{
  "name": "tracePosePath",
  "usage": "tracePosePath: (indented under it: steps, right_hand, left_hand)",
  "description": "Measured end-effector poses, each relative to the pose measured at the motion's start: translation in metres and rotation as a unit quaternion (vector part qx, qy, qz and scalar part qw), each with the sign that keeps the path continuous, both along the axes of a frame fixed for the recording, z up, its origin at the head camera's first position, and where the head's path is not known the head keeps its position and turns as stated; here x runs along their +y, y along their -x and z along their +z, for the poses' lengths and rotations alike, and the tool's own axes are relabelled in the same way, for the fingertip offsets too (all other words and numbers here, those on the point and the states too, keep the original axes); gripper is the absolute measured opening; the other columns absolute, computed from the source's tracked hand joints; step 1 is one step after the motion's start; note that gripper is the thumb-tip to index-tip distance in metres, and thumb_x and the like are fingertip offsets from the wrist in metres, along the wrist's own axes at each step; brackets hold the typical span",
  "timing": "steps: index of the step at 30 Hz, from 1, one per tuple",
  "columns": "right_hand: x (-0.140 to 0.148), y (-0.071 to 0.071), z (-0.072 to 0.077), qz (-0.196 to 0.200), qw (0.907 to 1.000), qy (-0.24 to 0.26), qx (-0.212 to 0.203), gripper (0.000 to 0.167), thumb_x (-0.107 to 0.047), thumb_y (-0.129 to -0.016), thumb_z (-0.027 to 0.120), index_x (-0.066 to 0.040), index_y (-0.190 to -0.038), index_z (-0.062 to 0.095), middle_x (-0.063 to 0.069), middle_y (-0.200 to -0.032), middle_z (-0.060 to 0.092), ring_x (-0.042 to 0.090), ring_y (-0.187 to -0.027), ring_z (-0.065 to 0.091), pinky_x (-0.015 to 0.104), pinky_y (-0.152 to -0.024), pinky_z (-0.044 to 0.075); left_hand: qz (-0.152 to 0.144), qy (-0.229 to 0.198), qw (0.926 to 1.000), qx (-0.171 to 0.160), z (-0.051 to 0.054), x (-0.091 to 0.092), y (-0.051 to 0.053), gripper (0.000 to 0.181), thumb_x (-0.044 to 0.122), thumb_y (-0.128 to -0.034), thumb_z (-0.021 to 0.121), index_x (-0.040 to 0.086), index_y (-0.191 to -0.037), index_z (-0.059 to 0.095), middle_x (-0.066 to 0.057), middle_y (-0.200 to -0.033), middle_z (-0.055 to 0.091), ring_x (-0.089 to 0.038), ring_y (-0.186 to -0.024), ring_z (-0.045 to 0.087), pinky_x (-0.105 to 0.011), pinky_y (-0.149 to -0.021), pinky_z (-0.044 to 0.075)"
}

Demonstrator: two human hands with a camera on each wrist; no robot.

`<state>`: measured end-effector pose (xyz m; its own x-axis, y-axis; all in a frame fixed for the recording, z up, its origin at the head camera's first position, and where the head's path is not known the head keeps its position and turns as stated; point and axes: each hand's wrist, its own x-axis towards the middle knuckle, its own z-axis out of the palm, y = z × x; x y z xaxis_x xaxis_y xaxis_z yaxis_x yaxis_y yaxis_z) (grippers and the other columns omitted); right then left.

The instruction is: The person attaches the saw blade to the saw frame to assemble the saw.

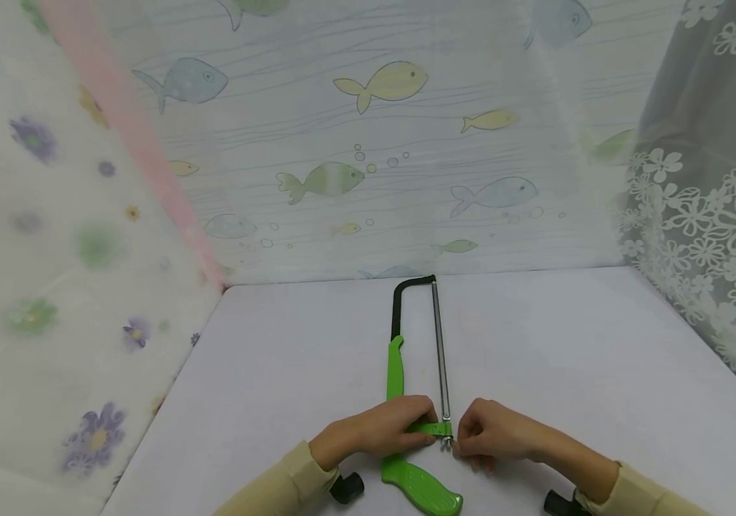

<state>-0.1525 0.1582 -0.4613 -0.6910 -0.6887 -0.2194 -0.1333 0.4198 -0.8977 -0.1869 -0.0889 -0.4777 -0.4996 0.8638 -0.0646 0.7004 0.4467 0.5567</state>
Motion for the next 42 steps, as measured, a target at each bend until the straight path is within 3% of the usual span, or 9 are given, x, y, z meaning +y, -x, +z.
tracePosePath:
  steps: [6, 13, 18, 26, 34, 42]
  right_hand:
    - [-0.006, -0.002, 0.000, -0.007, 0.9999, -0.007, -0.003, 0.022, -0.013, -0.092, 0.073, -0.003, -0.073, 0.073, 0.000, -0.059, 0.063, 0.010, -0.048, 0.054, 0.021, -0.047, 0.043]
    - [-0.013, -0.004, 0.002, -0.026, 0.9994, -0.019, -0.015, 0.041, -0.029, -0.097, 0.070, -0.003, -0.066, 0.072, 0.005, -0.059, 0.067, 0.011, -0.044, 0.053, 0.024, -0.045, 0.041]
    - [-0.015, -0.004, 0.003, -0.038, 0.9987, -0.030, -0.017, 0.045, -0.030, -0.099, 0.067, -0.002, -0.064, 0.071, 0.008, -0.059, 0.067, 0.010, -0.042, 0.053, 0.024, -0.045, 0.039]
    - [-0.008, -0.003, 0.005, -0.037, 0.9987, -0.034, -0.001, 0.038, -0.027, -0.097, 0.069, -0.005, -0.067, 0.073, 0.004, -0.058, 0.065, 0.010, -0.045, 0.053, 0.023, -0.045, 0.040]
    - [0.001, 0.000, 0.003, -0.015, 0.9999, 0.001, -0.004, 0.023, -0.014, -0.094, 0.071, -0.002, -0.073, 0.074, 0.002, -0.059, 0.064, 0.010, -0.048, 0.054, 0.022, -0.047, 0.043]
    - [-0.005, -0.002, 0.004, -0.004, 0.9999, 0.012, -0.002, 0.024, -0.006, -0.092, 0.070, 0.002, -0.069, 0.070, 0.004, -0.057, 0.064, 0.009, -0.046, 0.055, 0.020, -0.046, 0.044]
  left_hand:
    - [0.001, 0.001, 1.0000, -0.007, 0.000, 0.000, 0.000, 0.010, 0.023, -0.1042, 0.063, 0.015, -0.110, 0.061, 0.013, -0.100, 0.058, 0.002, -0.088, 0.051, -0.014, -0.080, 0.045]
    - [0.001, 0.000, 0.9999, -0.014, -0.001, -0.001, 0.001, 0.010, 0.020, -0.1042, 0.062, 0.014, -0.112, 0.061, 0.011, -0.102, 0.060, 0.002, -0.089, 0.052, -0.014, -0.081, 0.045]
    - [-0.001, 0.001, 1.0000, -0.009, -0.001, -0.001, 0.001, 0.010, 0.020, -0.1043, 0.062, 0.014, -0.112, 0.060, 0.011, -0.102, 0.059, 0.002, -0.089, 0.051, -0.014, -0.081, 0.045]
    - [0.005, 0.009, 0.9999, -0.008, 0.001, 0.000, 0.000, 0.013, 0.022, -0.1041, 0.063, 0.014, -0.113, 0.060, 0.012, -0.101, 0.058, 0.002, -0.089, 0.051, -0.014, -0.081, 0.045]
    - [0.000, 0.012, 0.9999, 0.000, 0.002, 0.000, 0.001, 0.011, 0.023, -0.1039, 0.063, 0.014, -0.111, 0.061, 0.013, -0.099, 0.057, 0.002, -0.089, 0.051, -0.015, -0.081, 0.044]
    - [-0.002, 0.004, 1.0000, 0.000, 0.001, 0.000, 0.001, 0.011, 0.022, -0.1042, 0.062, 0.014, -0.111, 0.060, 0.012, -0.099, 0.058, 0.002, -0.088, 0.051, -0.014, -0.080, 0.044]
